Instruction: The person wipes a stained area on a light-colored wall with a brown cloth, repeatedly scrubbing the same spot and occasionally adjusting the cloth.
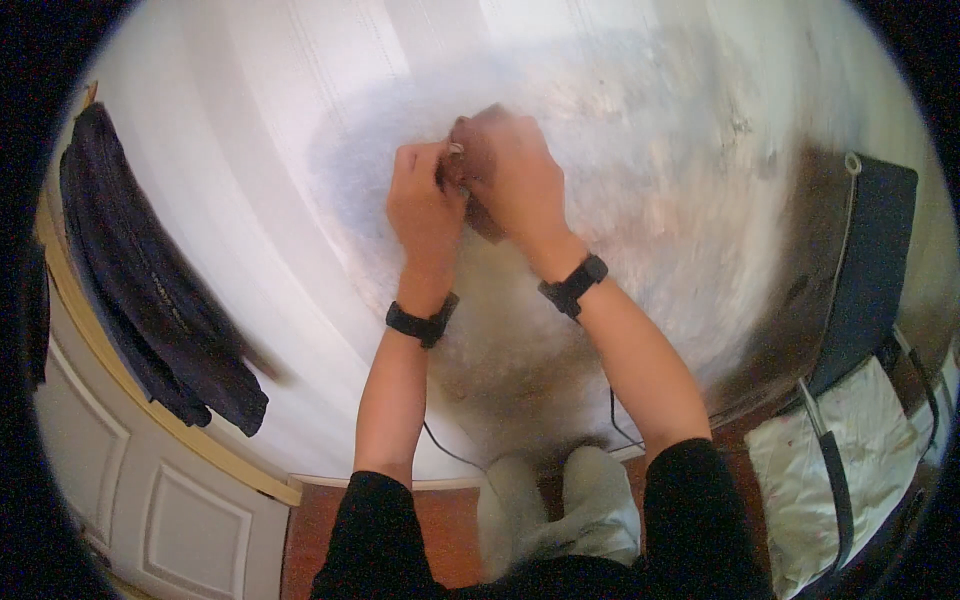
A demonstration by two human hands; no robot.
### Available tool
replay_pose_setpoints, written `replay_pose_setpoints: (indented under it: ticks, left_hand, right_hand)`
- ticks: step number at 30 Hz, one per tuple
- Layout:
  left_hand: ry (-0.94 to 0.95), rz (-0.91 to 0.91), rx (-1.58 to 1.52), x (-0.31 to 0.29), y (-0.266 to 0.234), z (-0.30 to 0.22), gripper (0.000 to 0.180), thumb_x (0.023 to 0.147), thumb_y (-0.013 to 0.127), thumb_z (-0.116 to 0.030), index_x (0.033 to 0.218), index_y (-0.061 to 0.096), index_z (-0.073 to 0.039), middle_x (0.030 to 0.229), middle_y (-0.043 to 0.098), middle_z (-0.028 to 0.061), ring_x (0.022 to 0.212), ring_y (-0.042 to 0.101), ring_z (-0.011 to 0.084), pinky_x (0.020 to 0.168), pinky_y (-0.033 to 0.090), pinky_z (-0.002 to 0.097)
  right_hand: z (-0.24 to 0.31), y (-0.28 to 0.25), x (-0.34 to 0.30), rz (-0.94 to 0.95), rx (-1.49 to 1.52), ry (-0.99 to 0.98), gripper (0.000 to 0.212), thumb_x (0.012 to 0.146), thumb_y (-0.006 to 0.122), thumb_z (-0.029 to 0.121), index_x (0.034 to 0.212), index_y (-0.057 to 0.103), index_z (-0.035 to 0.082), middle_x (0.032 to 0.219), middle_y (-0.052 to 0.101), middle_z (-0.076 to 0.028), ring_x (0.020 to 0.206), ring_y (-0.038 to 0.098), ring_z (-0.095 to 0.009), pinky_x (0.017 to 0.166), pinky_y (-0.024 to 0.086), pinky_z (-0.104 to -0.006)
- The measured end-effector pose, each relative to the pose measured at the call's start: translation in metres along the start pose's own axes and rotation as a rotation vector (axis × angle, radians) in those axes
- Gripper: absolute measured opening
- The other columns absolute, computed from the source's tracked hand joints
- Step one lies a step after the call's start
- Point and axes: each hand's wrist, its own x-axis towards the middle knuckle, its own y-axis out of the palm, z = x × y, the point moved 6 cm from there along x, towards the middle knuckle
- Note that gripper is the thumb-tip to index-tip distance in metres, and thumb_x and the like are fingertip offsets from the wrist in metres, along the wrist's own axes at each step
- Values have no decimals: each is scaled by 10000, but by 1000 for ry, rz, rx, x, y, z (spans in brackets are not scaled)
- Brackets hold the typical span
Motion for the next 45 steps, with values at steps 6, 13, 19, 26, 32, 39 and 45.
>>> replay_pose_setpoints:
  ticks: [6, 13, 19, 26, 32, 39, 45]
  left_hand:
    - [25, 57, 22, -17, -12, 11, 339, 693, 600, 64, 991, 620, -96, 958, 575, 83, 806, 597, 296, 664, 490, 368]
    - [-254, 92, -21, -55, -64, 50, 353, 683, 565, 121, 990, 582, -52, 961, 564, 107, 849, 582, 319, 699, 489, 393]
    - [-287, 14, 68, -52, -95, 78, 327, 704, 536, 132, 982, 566, -39, 949, 548, 114, 821, 565, 295, 670, 473, 372]
    - [-221, -58, 17, -27, -64, 54, 413, 682, 565, 124, 1039, 611, -77, 972, 581, 64, 794, 576, 231, 675, 480, 329]
    - [-234, 77, -191, 8, -10, 5, 476, 678, 638, 80, 1124, 625, -86, 1025, 590, 103, 916, 588, 270, 756, 495, 345]
    - [-307, 387, -319, 9, 5, -11, 522, 678, 675, 52, 1187, 611, -40, 1111, 574, 139, 958, 587, 301, 804, 506, 363]
    - [-410, 391, -342, 51, -14, 4, 549, 664, 652, 138, 1185, 605, -26, 1107, 565, 142, 958, 610, 264, 714, 555, 321]
  right_hand:
    - [-7, 18, -21, 82, -146, 53, 445, 667, 743, 96, 1038, 499, 104, 1022, 483, -143, 924, 533, -355, 701, 499, -416]
    - [43, 66, -51, 190, 7, -68, 438, 653, 724, 59, 1043, 527, 88, 1004, 499, -144, 916, 539, -358, 705, 502, -408]
    - [69, 106, -45, 255, 90, -195, 362, 712, 699, 85, 1034, 532, 80, 1016, 512, -137, 917, 547, -348, 716, 504, -410]
    - [46, 72, -16, 291, 86, -120, 416, 721, 705, 88, 1096, 528, 68, 977, 529, -148, 894, 546, -345, 748, 490, -433]
    - [2, 10, 25, 177, -15, -75, 525, 599, 735, -21, 1097, 581, 48, 993, 563, -129, 914, 540, -324, 755, 479, -378]
    - [-39, 7, 8, 587, 130, 218, 430, 643, 668, -30, 1059, 578, 35, 1006, 582, -134, 919, 552, -317, 749, 460, -379]
    - [14, 11, 69, 301, -43, 22, 301, 757, 676, 40, 1050, 609, 30, 1051, 551, -136, 938, 558, -317, 782, 480, -397]
